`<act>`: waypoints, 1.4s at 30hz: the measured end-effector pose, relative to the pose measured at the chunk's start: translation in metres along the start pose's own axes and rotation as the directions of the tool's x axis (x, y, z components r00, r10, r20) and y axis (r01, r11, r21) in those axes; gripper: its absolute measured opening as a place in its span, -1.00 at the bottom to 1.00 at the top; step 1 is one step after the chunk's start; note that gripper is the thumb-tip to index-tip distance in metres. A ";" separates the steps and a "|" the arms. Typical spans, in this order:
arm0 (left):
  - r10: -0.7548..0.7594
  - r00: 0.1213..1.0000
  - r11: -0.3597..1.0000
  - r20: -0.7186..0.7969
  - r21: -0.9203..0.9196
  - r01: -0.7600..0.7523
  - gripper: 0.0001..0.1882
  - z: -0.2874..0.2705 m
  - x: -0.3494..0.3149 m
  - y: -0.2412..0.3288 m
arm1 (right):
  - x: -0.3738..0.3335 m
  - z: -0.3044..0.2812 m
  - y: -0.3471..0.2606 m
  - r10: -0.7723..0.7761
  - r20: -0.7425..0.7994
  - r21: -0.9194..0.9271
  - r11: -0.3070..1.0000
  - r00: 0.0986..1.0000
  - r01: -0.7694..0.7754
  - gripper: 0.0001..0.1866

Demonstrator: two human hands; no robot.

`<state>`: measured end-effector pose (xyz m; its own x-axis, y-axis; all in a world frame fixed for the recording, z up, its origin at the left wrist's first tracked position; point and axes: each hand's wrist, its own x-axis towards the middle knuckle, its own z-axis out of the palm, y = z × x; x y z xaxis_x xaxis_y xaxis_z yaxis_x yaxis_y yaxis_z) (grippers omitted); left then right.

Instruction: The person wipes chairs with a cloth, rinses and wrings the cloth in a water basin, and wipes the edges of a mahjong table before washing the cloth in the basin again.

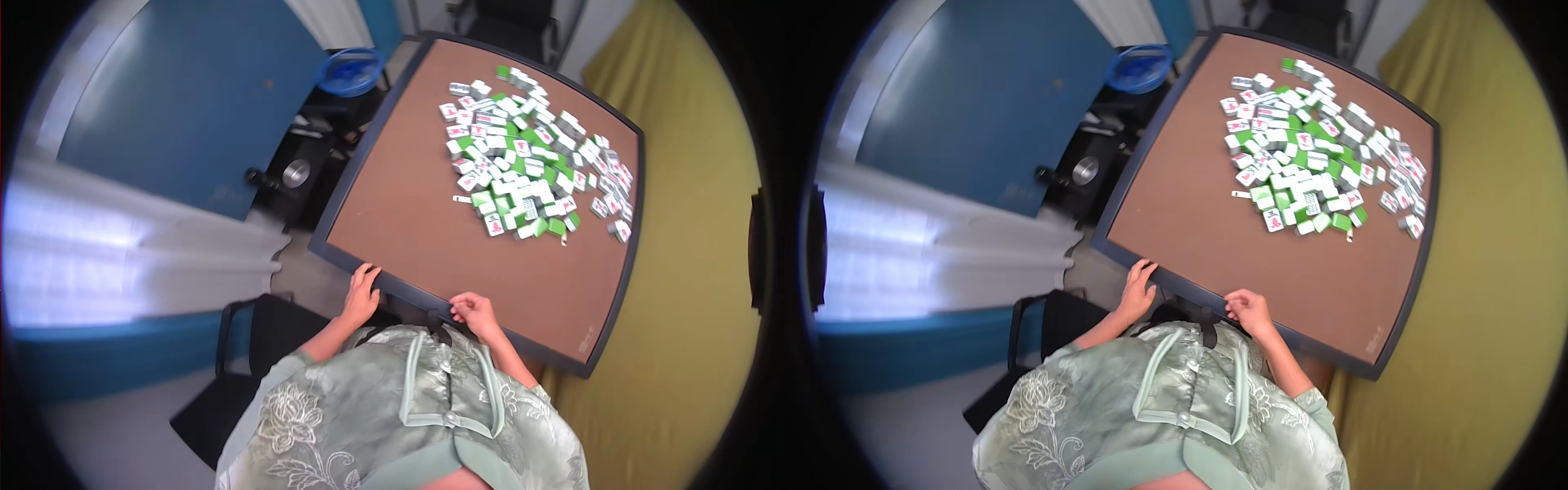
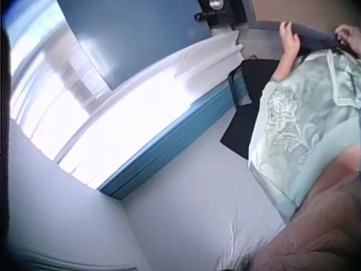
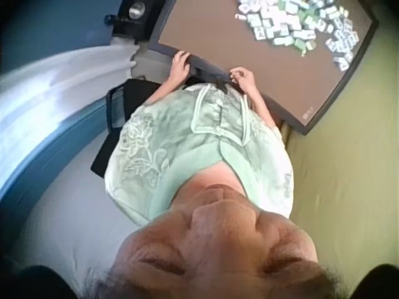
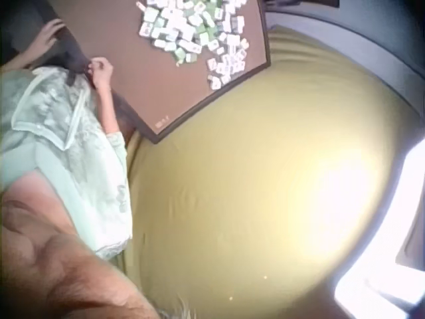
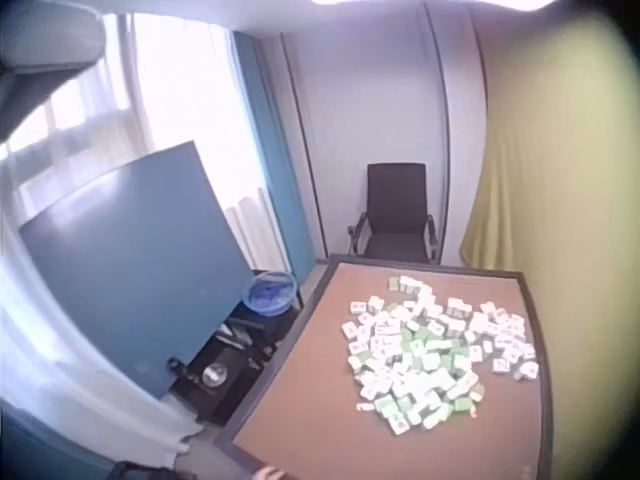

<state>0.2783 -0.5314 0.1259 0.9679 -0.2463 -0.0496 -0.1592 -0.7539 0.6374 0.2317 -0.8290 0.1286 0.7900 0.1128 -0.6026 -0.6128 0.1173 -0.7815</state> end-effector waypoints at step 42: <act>-0.223 0.936 0.543 0.273 -0.762 0.351 -0.54 -0.348 0.173 -0.315 | 0.389 0.346 -0.136 -0.235 -0.151 -0.962 0.260 0.960 -0.088 -0.72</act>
<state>0.5632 -0.1250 0.1840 0.8885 -0.2286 -0.3980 0.4018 -0.0318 0.9152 0.6159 -0.4602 0.0565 0.9051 -0.0687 -0.4195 -0.2122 -0.9281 -0.3059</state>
